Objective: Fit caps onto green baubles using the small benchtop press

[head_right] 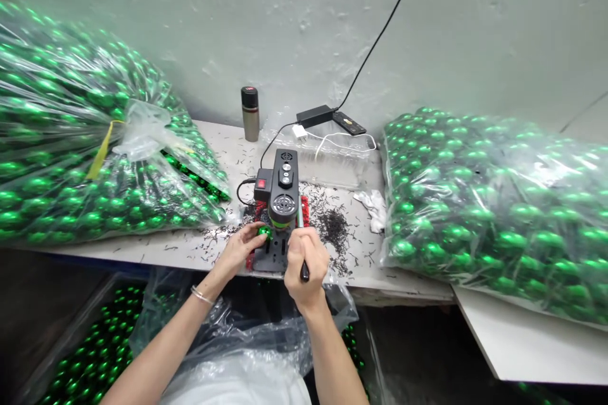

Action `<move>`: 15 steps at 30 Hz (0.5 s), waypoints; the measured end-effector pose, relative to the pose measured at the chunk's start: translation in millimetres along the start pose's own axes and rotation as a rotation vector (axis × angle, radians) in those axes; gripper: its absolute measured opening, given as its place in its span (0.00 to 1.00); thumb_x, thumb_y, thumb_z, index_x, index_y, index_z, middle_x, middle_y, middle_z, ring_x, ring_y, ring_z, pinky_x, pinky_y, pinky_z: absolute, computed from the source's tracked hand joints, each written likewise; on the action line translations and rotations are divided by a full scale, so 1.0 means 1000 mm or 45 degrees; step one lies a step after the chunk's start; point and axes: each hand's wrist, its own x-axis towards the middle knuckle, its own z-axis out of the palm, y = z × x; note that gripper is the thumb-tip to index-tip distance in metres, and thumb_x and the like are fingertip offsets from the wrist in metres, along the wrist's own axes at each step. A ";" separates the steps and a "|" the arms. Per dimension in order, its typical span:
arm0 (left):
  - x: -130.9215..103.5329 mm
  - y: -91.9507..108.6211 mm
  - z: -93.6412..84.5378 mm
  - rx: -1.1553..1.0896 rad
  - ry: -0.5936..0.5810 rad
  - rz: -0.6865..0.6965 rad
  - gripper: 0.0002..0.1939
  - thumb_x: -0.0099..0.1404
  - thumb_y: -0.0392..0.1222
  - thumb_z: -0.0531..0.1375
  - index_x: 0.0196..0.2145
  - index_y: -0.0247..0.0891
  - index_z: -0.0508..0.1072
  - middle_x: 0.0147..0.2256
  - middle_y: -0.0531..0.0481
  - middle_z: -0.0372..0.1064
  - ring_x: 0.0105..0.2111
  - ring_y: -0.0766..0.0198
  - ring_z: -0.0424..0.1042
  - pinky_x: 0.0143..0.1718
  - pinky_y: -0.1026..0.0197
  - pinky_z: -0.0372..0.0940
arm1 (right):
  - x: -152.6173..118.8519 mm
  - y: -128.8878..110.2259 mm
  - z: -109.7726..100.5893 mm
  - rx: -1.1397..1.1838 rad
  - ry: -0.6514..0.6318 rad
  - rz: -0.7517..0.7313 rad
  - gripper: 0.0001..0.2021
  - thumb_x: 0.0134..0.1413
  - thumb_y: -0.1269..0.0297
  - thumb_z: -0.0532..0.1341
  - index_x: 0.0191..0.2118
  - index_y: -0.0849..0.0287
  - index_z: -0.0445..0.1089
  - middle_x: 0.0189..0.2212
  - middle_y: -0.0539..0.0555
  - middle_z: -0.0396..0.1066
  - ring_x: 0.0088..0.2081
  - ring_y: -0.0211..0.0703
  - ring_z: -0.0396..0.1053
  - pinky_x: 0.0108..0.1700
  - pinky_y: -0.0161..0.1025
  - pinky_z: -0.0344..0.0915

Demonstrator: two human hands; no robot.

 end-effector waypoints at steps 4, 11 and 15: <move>-0.003 -0.002 0.012 0.373 -0.004 0.213 0.15 0.59 0.38 0.65 0.45 0.38 0.74 0.41 0.46 0.78 0.41 0.57 0.78 0.48 0.53 0.72 | 0.010 -0.007 -0.002 0.007 -0.003 0.075 0.15 0.63 0.74 0.51 0.24 0.56 0.58 0.23 0.48 0.61 0.28 0.36 0.63 0.31 0.36 0.59; -0.011 -0.002 0.013 0.884 0.036 0.529 0.16 0.60 0.37 0.66 0.47 0.38 0.75 0.46 0.42 0.76 0.47 0.50 0.75 0.51 0.48 0.69 | 0.007 -0.007 -0.002 0.010 -0.010 0.053 0.15 0.63 0.75 0.51 0.24 0.56 0.58 0.22 0.47 0.59 0.29 0.37 0.64 0.32 0.37 0.60; -0.009 -0.011 0.016 0.897 0.058 0.649 0.15 0.61 0.42 0.68 0.46 0.38 0.76 0.45 0.43 0.76 0.46 0.52 0.75 0.50 0.50 0.70 | 0.002 -0.004 -0.003 0.012 -0.025 0.029 0.14 0.62 0.76 0.51 0.25 0.56 0.59 0.23 0.48 0.60 0.30 0.38 0.65 0.32 0.37 0.60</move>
